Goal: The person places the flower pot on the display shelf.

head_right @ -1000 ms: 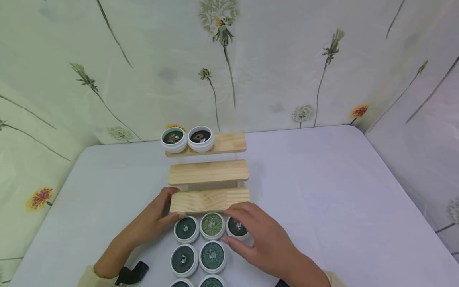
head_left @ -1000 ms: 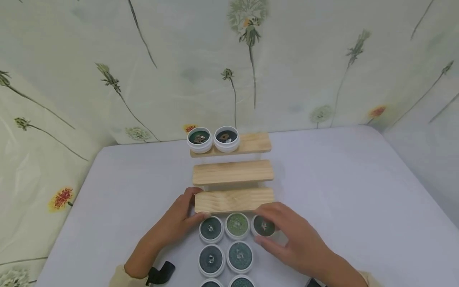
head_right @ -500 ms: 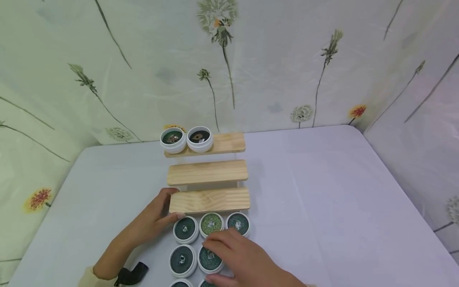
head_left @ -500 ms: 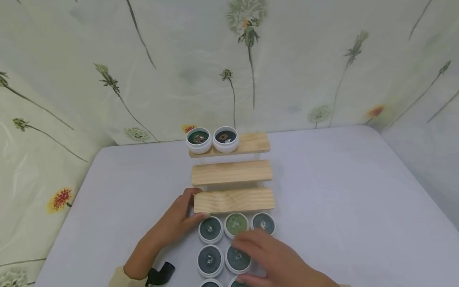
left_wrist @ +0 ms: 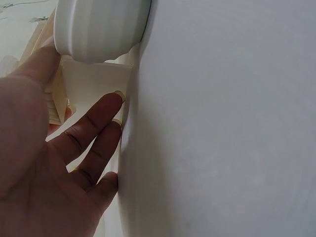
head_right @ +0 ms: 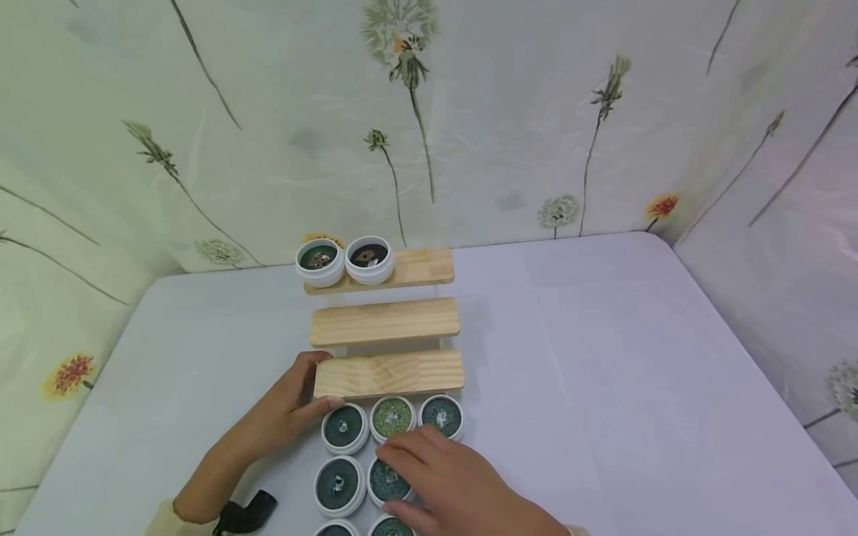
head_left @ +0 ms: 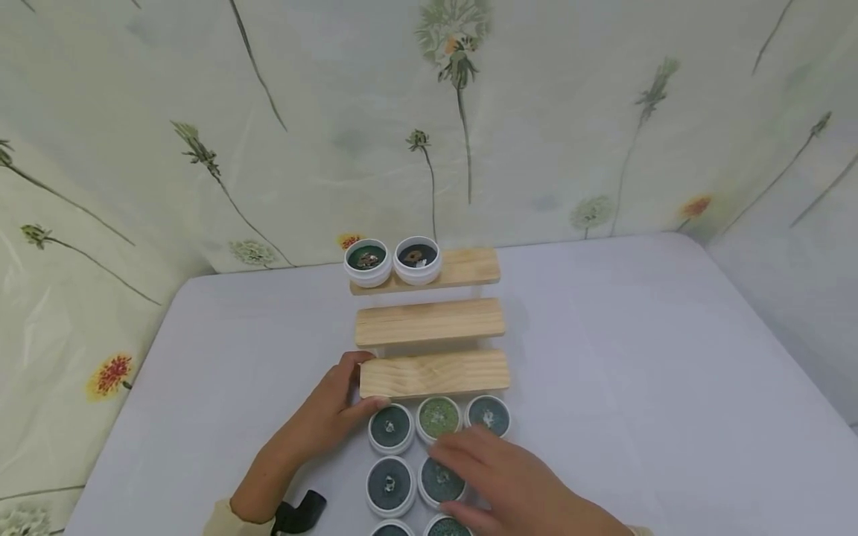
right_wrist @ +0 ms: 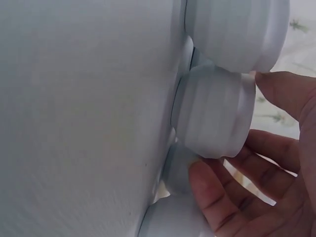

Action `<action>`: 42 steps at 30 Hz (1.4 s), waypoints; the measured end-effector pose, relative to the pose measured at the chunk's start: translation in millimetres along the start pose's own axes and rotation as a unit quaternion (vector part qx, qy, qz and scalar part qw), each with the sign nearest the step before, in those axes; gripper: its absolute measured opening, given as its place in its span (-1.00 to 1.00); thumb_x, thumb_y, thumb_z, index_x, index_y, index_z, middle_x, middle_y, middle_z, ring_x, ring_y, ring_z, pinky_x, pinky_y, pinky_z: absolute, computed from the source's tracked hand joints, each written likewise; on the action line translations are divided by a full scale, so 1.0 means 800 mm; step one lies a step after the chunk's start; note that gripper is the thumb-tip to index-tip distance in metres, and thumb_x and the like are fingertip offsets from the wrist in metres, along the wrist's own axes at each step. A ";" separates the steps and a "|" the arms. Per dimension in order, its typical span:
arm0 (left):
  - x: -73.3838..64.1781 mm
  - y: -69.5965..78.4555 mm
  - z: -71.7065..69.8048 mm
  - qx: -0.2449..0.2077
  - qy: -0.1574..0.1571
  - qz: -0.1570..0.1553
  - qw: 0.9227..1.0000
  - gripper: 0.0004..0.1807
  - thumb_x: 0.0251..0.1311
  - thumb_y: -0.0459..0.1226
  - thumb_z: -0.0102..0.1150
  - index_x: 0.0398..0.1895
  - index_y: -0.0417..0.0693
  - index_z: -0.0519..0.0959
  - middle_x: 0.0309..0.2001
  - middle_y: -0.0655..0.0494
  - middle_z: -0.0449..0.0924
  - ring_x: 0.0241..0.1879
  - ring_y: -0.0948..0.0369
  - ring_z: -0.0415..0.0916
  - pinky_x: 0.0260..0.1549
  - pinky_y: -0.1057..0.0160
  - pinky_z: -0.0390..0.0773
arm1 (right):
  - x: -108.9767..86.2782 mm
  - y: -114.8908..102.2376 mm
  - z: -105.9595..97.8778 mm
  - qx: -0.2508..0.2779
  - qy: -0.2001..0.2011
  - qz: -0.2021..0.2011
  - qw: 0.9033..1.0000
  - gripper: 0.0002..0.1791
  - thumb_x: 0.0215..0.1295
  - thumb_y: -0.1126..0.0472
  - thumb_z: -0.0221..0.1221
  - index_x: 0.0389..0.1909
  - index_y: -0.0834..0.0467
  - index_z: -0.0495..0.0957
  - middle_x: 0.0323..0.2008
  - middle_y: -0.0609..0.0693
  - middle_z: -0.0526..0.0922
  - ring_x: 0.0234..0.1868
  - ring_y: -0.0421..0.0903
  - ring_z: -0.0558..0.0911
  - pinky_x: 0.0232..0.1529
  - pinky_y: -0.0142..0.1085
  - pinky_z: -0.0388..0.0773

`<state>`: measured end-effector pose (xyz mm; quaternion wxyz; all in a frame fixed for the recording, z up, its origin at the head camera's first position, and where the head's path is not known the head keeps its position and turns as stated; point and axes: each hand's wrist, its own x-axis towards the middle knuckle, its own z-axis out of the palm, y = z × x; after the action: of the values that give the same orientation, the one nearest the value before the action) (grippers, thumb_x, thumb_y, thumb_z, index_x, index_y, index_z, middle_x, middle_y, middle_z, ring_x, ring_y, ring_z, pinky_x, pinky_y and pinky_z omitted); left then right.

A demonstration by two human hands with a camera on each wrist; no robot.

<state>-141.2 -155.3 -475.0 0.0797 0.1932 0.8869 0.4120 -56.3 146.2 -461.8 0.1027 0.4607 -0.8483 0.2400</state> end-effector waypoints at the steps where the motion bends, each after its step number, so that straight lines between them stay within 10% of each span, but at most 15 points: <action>1: 0.000 0.000 0.000 -0.001 0.000 0.000 1.000 -0.26 0.32 -0.08 0.43 0.43 0.00 0.24 0.17 -0.01 0.52 0.21 0.09 0.44 0.32 -0.13 0.31 | 0.000 0.000 0.000 -0.004 -0.004 0.001 1.000 -0.41 0.45 -0.13 0.29 0.34 0.12 0.52 0.18 -0.13 0.57 0.16 -0.20 0.53 0.11 -0.27 0.56; 42: 0.000 0.001 -0.001 0.006 0.005 0.006 1.000 -0.28 0.34 -0.09 0.42 0.42 0.05 0.25 0.14 0.01 0.51 0.19 0.08 0.42 0.31 -0.13 0.32 | 0.002 0.000 -0.006 -0.017 -0.119 0.029 0.992 -0.31 0.47 -0.12 0.27 0.47 0.13 0.39 0.34 -0.04 0.52 0.32 -0.08 0.52 0.20 -0.10 0.56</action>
<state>-141.6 -155.8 -473.9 0.0712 0.1970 0.8886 0.4081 -57.1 147.4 -456.9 0.0017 0.4591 -0.8716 0.1718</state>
